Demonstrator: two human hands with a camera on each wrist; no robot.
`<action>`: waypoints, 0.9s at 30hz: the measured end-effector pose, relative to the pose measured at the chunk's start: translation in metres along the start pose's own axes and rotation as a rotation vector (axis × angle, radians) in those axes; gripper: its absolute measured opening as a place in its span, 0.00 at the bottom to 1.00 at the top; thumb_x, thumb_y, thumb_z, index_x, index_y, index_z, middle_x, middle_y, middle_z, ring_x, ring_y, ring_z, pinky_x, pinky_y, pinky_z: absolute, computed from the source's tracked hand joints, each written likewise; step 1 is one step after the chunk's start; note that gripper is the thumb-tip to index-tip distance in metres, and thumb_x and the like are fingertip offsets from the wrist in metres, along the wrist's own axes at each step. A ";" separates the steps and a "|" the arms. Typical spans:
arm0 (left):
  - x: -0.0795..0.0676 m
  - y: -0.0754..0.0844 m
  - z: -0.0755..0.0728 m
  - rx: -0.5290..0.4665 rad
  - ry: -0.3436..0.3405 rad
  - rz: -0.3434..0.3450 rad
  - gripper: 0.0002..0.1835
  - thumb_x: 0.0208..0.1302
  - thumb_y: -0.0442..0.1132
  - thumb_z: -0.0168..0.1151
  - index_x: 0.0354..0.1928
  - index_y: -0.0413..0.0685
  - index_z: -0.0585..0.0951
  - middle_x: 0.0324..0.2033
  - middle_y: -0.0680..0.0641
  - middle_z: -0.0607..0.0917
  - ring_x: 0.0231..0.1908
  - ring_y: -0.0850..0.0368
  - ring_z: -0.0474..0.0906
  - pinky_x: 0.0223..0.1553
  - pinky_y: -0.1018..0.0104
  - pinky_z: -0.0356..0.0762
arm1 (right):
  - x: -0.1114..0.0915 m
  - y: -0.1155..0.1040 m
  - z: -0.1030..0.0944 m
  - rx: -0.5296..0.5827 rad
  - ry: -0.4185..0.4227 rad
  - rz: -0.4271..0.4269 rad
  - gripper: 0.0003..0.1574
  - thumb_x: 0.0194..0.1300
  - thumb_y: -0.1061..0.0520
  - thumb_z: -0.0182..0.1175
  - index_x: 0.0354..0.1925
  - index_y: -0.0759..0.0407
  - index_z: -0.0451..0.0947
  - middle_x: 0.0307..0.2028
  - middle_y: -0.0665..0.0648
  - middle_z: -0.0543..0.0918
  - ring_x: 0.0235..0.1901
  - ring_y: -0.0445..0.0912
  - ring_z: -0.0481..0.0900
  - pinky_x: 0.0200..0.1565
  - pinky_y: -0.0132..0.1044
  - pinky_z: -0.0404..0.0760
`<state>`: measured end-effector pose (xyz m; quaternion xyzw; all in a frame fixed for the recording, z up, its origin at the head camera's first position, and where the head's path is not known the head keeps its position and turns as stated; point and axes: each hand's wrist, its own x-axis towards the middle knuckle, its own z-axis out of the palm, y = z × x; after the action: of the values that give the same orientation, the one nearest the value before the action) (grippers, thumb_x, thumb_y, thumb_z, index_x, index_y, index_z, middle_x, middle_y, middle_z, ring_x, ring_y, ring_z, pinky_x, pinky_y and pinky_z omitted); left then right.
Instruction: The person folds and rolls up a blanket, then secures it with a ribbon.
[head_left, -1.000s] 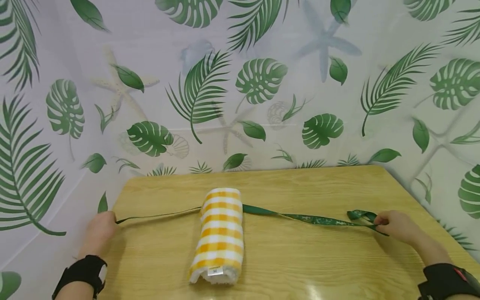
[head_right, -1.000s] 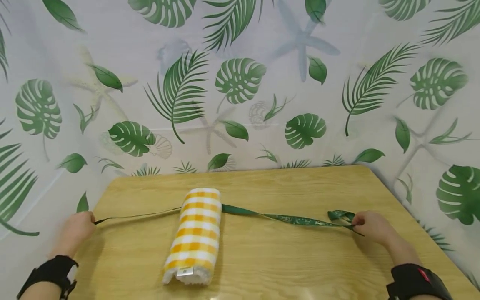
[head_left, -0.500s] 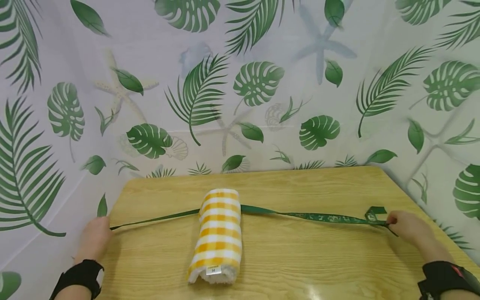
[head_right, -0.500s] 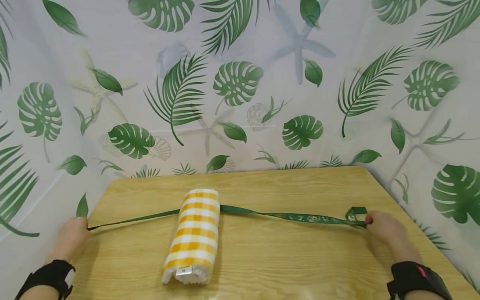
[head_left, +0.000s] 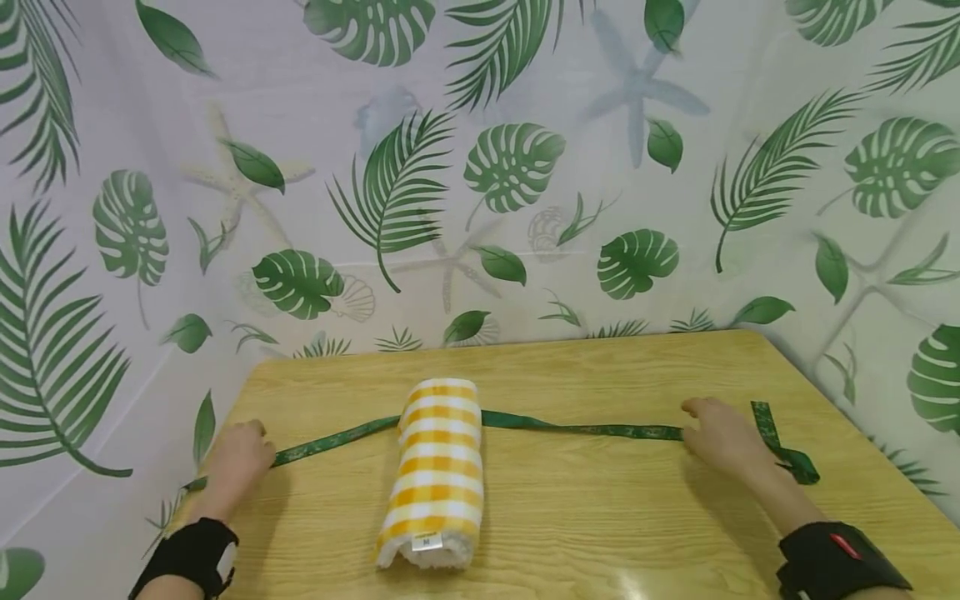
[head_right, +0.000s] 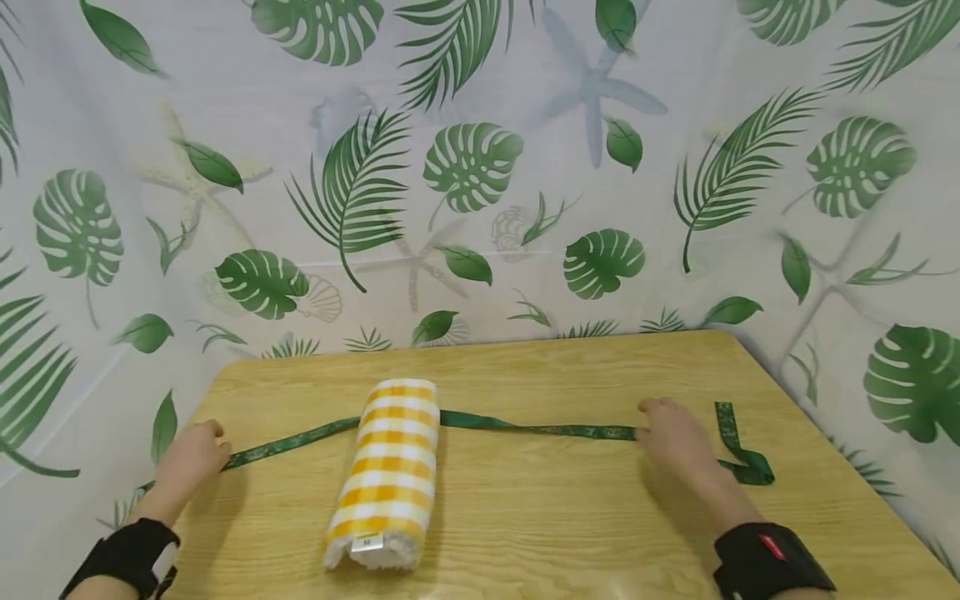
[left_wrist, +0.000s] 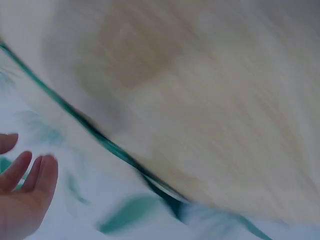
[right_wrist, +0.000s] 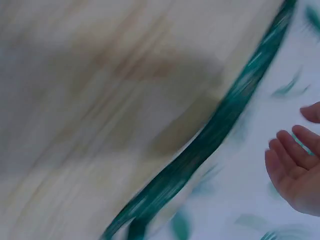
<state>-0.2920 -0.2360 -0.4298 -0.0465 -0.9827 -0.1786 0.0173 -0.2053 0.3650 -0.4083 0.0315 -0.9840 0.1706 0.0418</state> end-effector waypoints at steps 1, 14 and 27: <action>0.001 0.015 0.004 -0.087 -0.038 0.009 0.16 0.60 0.31 0.53 0.44 0.21 0.73 0.36 0.27 0.77 0.37 0.34 0.75 0.36 0.47 0.74 | 0.004 -0.021 0.005 0.075 0.003 -0.026 0.24 0.62 0.61 0.56 0.51 0.77 0.70 0.44 0.74 0.76 0.43 0.66 0.75 0.38 0.55 0.75; -0.019 0.122 0.054 -0.868 -0.542 -0.040 0.28 0.66 0.35 0.49 0.62 0.23 0.60 0.44 0.38 0.79 0.34 0.53 0.79 0.37 0.59 0.79 | 0.021 -0.194 0.089 0.844 -0.424 0.023 0.35 0.67 0.48 0.54 0.62 0.71 0.60 0.47 0.64 0.76 0.40 0.55 0.79 0.34 0.46 0.80; -0.020 0.137 0.060 -1.050 -0.645 -0.053 0.26 0.65 0.35 0.50 0.62 0.27 0.62 0.42 0.41 0.79 0.35 0.55 0.79 0.37 0.61 0.78 | 0.009 -0.203 0.110 1.248 -0.554 0.230 0.36 0.71 0.48 0.47 0.70 0.58 0.50 0.45 0.62 0.78 0.38 0.51 0.80 0.33 0.44 0.80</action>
<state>-0.2602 -0.0892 -0.4396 -0.0758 -0.7202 -0.6158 -0.3105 -0.2065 0.1369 -0.4432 -0.0124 -0.6734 0.6938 -0.2551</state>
